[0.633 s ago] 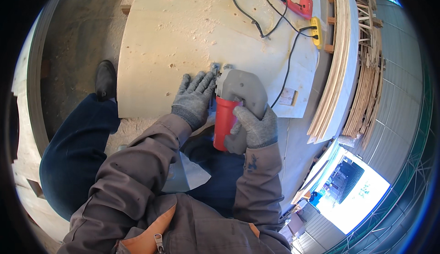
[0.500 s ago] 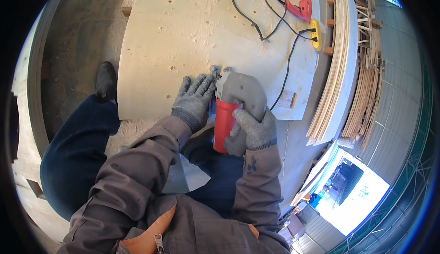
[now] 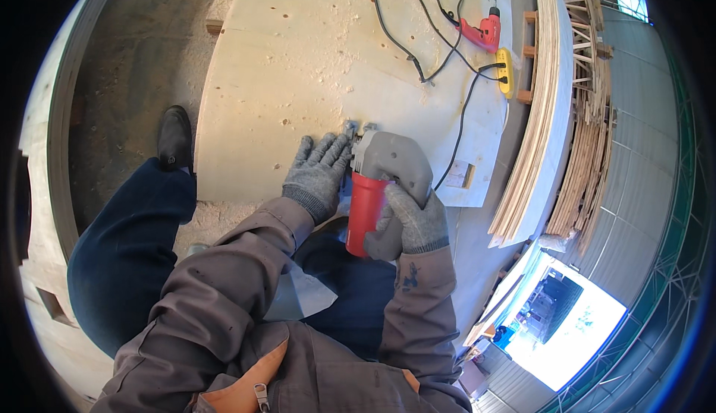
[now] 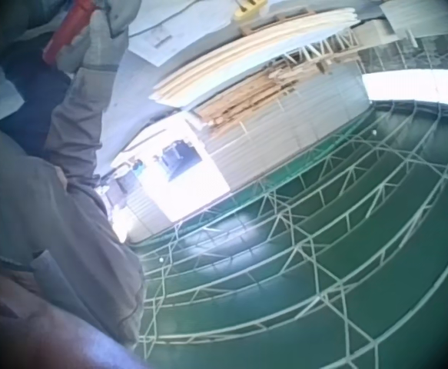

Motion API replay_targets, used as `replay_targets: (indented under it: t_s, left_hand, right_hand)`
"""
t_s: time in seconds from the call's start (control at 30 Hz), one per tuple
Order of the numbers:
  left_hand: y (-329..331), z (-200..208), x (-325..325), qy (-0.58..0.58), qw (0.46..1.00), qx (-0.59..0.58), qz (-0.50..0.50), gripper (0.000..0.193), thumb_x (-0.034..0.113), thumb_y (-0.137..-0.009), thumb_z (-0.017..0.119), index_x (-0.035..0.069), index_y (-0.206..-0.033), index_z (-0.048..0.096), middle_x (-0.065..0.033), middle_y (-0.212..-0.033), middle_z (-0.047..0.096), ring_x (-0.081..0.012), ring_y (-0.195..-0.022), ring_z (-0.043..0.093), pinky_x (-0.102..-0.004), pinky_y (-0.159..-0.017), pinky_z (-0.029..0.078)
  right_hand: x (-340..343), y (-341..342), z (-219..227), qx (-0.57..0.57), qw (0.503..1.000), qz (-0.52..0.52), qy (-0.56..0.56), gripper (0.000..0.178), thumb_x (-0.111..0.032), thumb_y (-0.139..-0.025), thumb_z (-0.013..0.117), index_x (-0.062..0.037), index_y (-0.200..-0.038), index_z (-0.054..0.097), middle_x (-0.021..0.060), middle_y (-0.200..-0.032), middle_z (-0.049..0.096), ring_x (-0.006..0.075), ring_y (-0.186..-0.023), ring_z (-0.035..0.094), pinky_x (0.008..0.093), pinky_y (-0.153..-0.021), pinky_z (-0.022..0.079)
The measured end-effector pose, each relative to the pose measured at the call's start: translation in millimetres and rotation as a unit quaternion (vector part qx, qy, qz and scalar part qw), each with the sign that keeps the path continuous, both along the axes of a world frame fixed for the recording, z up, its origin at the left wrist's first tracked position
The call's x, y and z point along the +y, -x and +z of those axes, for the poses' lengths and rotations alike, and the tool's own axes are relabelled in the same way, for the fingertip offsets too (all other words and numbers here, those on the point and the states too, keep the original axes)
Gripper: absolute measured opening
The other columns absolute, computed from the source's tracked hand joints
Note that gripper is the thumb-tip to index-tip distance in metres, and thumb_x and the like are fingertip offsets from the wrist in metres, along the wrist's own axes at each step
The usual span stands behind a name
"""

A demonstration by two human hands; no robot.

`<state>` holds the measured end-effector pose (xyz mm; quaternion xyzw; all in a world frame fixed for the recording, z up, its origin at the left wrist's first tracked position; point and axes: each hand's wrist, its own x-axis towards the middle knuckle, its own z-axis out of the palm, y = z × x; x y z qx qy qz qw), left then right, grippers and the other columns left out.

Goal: The person uses a jigsaw to cut a piece of wood. They guide the tool along the wood surface, creating a cut while seated on the floor.

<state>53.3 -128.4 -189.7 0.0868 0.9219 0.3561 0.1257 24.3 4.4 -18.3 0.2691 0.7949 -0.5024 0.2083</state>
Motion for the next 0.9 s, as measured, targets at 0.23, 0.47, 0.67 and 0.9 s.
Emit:
replay_targets:
  t_s: [0.23, 0.47, 0.67, 0.9]
  left_hand:
    - [-1, 5, -2, -0.001, 1.0, 0.007, 0.002, 0.068, 0.024, -0.092, 0.053, 0.008, -0.156, 0.034, -0.0116, -0.166, 0.026, -0.0284, -0.154, 0.023, -0.0518, -0.125, 0.011]
    - [-18, 22, -2, -0.002, 1.0, 0.024, -0.007, 0.076, 0.032, -0.089, 0.06, 0.008, -0.156, 0.034, -0.0125, -0.165, 0.028, -0.0301, -0.153, 0.025, -0.0559, -0.124, 0.011]
    - [-56, 59, 10, -0.033, 0.994, 0.104, -0.015, 0.078, 0.031, -0.085, 0.064, 0.007, -0.154, 0.036, -0.0163, -0.161, 0.034, -0.0324, -0.149, 0.032, -0.0571, -0.123, 0.017]
    - [-107, 89, 2, -0.127, 0.988, 0.061, -0.059, 0.079, 0.025, -0.082, 0.066, 0.005, -0.153, 0.037, -0.0227, -0.155, 0.041, -0.0378, -0.142, 0.041, -0.0507, -0.118, 0.03]
  right_hand:
    - [-3, -15, -1, 0.053, 0.997, 0.033, -0.051, 0.039, -0.009, -0.087, 0.074, 0.0015, -0.122, 0.061, 0.0102, -0.088, 0.067, 0.0185, -0.066, 0.066, 0.0317, -0.059, 0.055]
    - [-19, -48, 26, 0.101, 0.994, -0.018, -0.034, 0.039, -0.003, -0.08, 0.075, 0.0017, -0.117, 0.063, 0.0085, -0.087, 0.067, 0.0169, -0.069, 0.065, 0.0306, -0.063, 0.054]
    - [9, -99, 86, 0.114, 0.992, -0.042, -0.028, 0.039, 0.004, -0.078, 0.069, 0.0018, -0.116, 0.062, 0.0095, -0.087, 0.068, 0.0186, -0.072, 0.067, 0.032, -0.063, 0.055]
    - [21, -171, 94, 0.166, 0.982, -0.083, 0.029, 0.038, 0.0, -0.079, 0.076, 0.0019, -0.116, 0.064, 0.0092, -0.093, 0.07, 0.0177, -0.077, 0.068, 0.0312, -0.067, 0.055]
